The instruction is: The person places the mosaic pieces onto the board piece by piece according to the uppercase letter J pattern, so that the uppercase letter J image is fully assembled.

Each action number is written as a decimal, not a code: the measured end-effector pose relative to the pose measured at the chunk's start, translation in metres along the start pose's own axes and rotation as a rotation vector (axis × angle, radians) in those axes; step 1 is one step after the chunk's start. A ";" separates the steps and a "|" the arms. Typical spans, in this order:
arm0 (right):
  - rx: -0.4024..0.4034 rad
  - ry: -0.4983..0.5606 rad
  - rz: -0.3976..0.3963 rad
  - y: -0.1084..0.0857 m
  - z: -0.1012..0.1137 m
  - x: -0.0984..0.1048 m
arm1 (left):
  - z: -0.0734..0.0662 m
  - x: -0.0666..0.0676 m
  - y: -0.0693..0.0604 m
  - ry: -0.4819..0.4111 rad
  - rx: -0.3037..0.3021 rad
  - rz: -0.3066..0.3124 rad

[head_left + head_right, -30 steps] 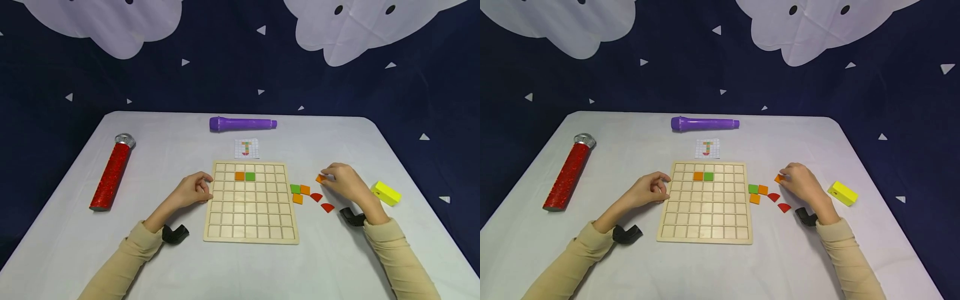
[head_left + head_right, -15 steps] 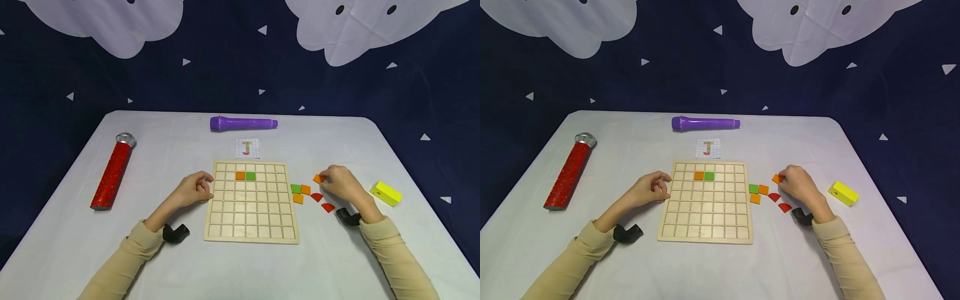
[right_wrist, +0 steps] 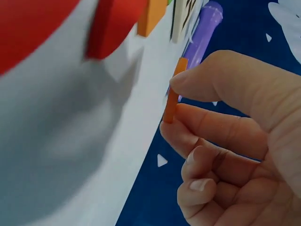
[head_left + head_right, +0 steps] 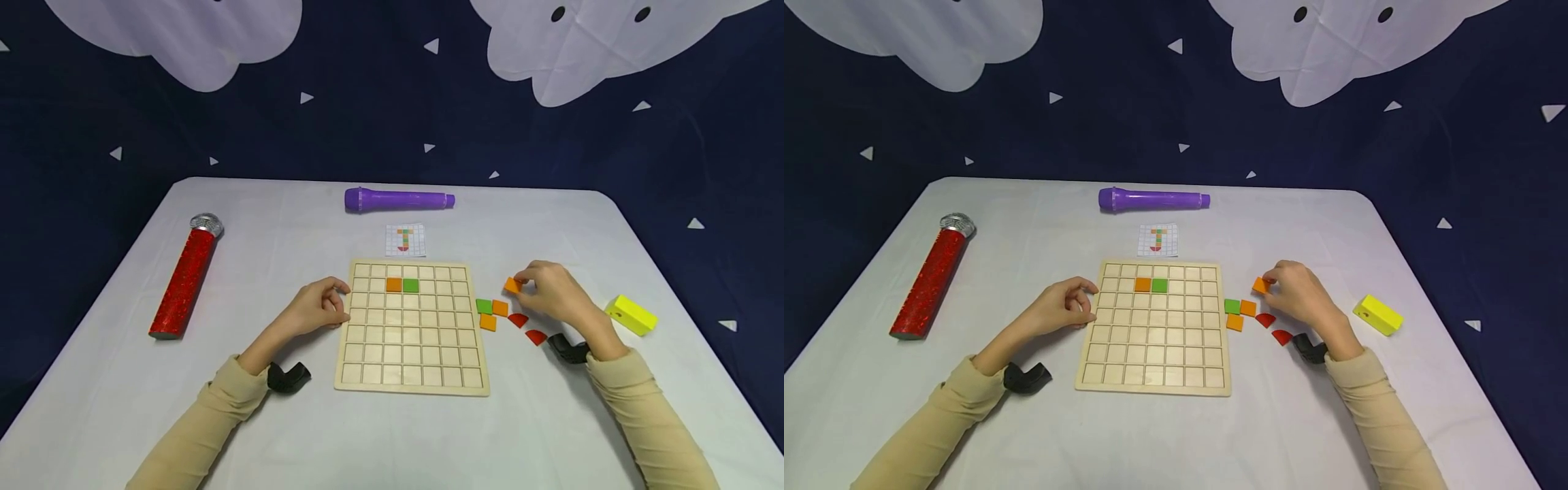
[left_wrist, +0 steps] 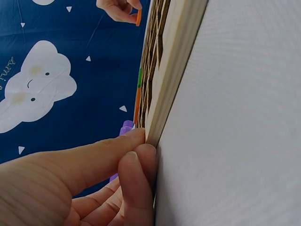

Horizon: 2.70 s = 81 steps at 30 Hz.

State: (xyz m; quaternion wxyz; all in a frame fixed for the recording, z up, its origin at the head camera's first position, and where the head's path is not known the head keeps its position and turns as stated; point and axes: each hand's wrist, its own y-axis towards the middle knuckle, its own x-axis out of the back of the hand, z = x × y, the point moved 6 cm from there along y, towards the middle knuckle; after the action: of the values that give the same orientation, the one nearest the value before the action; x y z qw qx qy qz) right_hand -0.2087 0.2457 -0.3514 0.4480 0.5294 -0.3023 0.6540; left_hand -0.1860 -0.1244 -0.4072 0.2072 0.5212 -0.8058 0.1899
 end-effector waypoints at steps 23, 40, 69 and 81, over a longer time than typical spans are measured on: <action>0.240 0.049 0.035 0.048 0.067 -0.019 | -0.008 0.003 0.002 -0.005 -0.015 0.000; 0.372 0.017 0.074 0.066 0.104 -0.037 | 0.000 0.003 0.000 -0.015 0.008 -0.006; 0.386 0.051 0.089 0.064 0.107 -0.042 | -0.002 0.001 0.001 -0.036 -0.001 0.004; 0.316 0.059 0.031 0.039 0.085 -0.019 | 0.001 0.003 0.000 -0.029 0.003 0.003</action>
State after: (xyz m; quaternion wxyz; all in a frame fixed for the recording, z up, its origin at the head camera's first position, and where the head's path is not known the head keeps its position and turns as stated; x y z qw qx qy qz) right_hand -0.2077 0.1508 -0.3453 0.3576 0.5691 -0.1904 0.7155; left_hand -0.1869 -0.1271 -0.4066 0.1944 0.5229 -0.8093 0.1838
